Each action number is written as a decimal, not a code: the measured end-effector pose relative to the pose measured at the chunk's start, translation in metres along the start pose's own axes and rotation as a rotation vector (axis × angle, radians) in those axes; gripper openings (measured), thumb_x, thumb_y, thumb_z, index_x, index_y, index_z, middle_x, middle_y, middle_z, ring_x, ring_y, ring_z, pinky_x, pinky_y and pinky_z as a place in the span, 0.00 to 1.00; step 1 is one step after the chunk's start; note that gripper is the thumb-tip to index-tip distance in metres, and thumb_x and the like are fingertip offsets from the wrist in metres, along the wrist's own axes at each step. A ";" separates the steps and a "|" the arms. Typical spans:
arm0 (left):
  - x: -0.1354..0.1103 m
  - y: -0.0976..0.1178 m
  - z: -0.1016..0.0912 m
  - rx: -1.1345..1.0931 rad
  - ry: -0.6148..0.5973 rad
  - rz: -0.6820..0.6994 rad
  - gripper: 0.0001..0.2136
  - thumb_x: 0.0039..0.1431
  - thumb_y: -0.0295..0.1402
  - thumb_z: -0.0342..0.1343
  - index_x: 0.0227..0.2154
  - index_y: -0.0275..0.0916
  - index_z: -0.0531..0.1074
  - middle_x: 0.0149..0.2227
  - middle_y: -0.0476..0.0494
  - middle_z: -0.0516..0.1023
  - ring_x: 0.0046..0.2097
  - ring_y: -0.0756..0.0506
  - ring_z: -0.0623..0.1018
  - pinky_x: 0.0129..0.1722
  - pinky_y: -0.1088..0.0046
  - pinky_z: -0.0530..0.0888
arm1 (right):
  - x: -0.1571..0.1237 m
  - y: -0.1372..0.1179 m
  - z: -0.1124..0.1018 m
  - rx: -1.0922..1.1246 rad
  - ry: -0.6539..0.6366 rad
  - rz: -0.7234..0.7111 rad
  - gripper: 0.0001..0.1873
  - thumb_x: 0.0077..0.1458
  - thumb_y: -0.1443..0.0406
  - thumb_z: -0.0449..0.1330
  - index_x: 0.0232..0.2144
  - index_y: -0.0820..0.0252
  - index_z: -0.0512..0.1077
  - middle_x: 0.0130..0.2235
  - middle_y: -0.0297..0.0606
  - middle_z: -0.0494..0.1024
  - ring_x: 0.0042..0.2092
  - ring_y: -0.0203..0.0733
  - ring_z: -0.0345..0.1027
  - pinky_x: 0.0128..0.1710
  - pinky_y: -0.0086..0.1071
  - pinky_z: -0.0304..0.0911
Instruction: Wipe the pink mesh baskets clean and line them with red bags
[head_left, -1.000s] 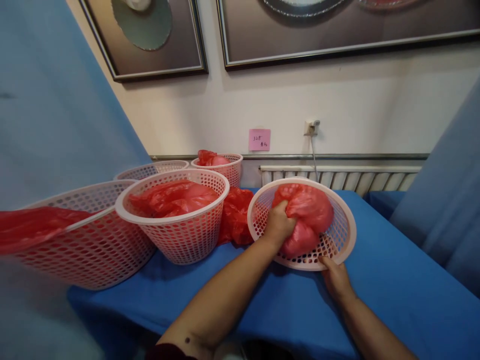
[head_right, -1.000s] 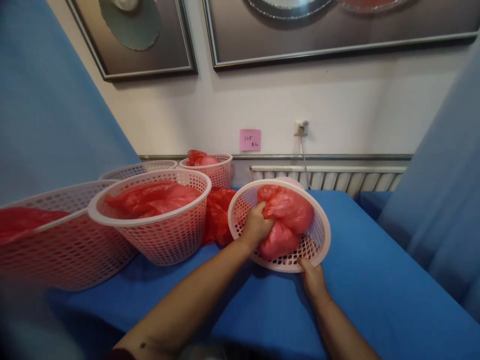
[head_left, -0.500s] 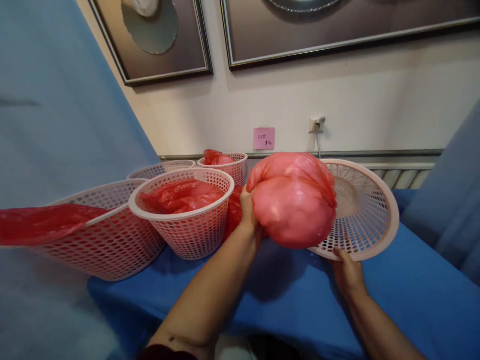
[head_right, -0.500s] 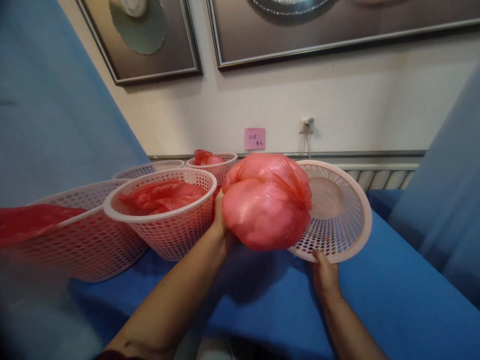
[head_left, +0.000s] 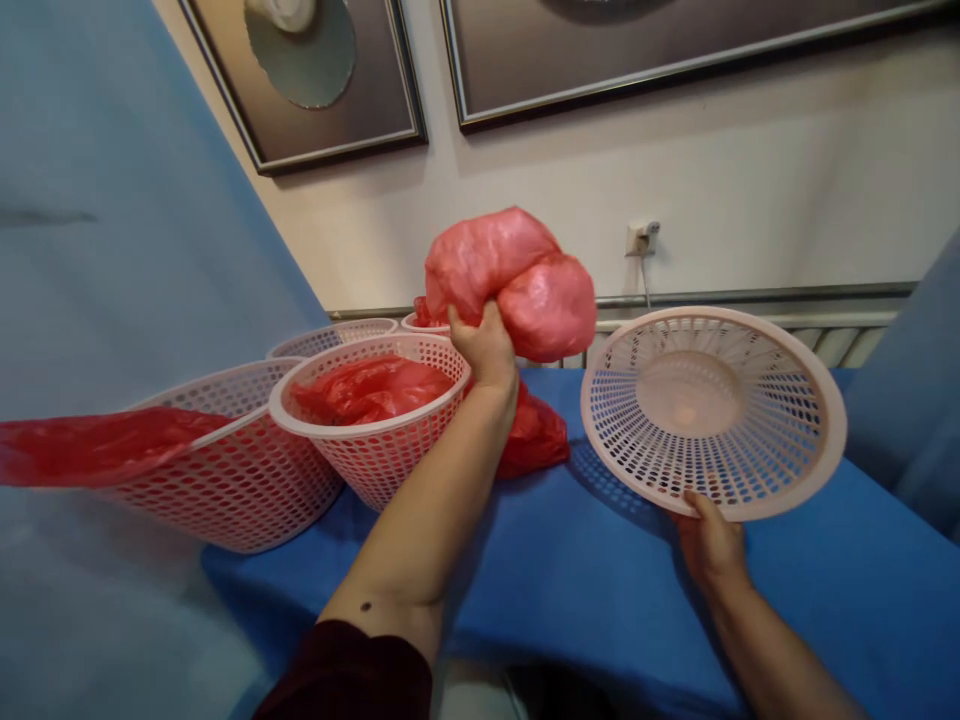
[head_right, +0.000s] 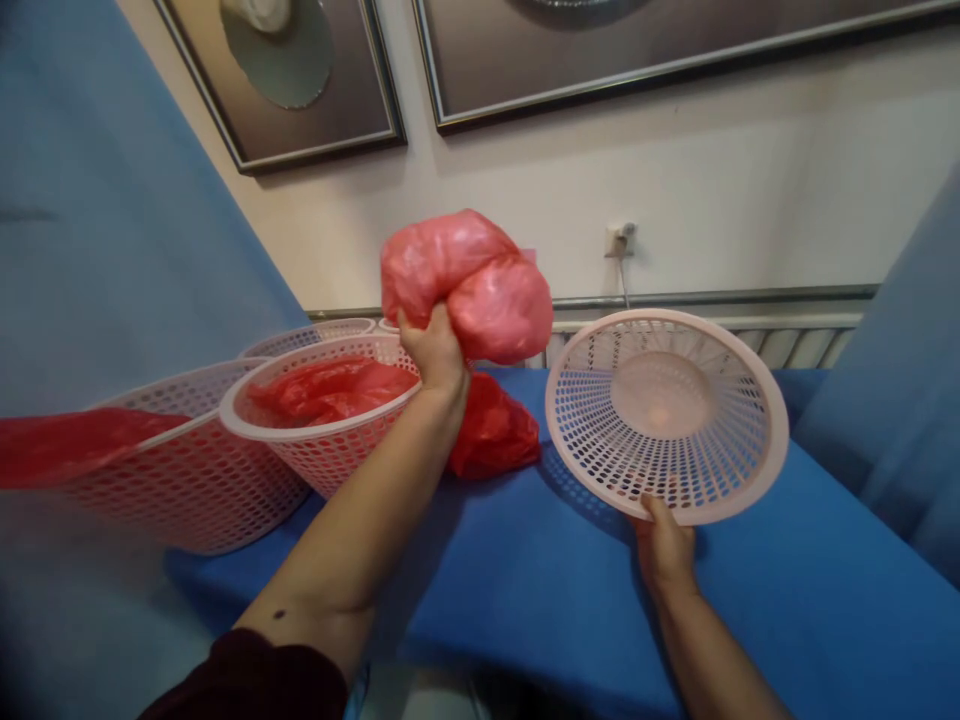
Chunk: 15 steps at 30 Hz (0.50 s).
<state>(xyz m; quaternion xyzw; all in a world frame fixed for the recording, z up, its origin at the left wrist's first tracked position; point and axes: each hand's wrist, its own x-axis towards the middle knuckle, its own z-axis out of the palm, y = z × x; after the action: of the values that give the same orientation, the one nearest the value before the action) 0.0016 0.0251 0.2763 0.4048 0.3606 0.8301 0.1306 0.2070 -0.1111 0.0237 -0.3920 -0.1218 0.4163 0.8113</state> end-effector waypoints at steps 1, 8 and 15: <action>0.003 -0.007 0.008 0.146 -0.038 0.040 0.19 0.56 0.30 0.59 0.51 0.37 0.70 0.49 0.42 0.78 0.51 0.44 0.78 0.57 0.66 0.71 | -0.001 0.000 0.001 -0.001 0.005 0.013 0.34 0.37 0.66 0.68 0.52 0.56 0.74 0.52 0.37 0.79 0.53 0.52 0.74 0.52 0.55 0.75; 0.007 -0.064 0.021 0.901 -0.502 0.056 0.09 0.65 0.28 0.52 0.45 0.39 0.73 0.53 0.37 0.74 0.56 0.39 0.74 0.57 0.63 0.69 | 0.003 0.014 -0.005 -0.075 0.012 0.039 0.29 0.41 0.63 0.68 0.50 0.58 0.76 0.47 0.36 0.82 0.50 0.50 0.76 0.54 0.49 0.74; -0.009 -0.120 -0.011 0.790 -0.656 -0.109 0.15 0.67 0.37 0.58 0.53 0.37 0.72 0.55 0.37 0.75 0.52 0.40 0.78 0.52 0.55 0.77 | 0.002 0.014 0.000 -0.026 0.026 0.061 0.34 0.41 0.64 0.68 0.55 0.58 0.74 0.48 0.38 0.83 0.49 0.50 0.77 0.51 0.47 0.76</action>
<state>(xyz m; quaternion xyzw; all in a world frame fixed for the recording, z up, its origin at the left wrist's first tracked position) -0.0099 0.1000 0.1821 0.6428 0.6074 0.4518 0.1171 0.2003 -0.1047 0.0126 -0.4112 -0.1046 0.4341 0.7947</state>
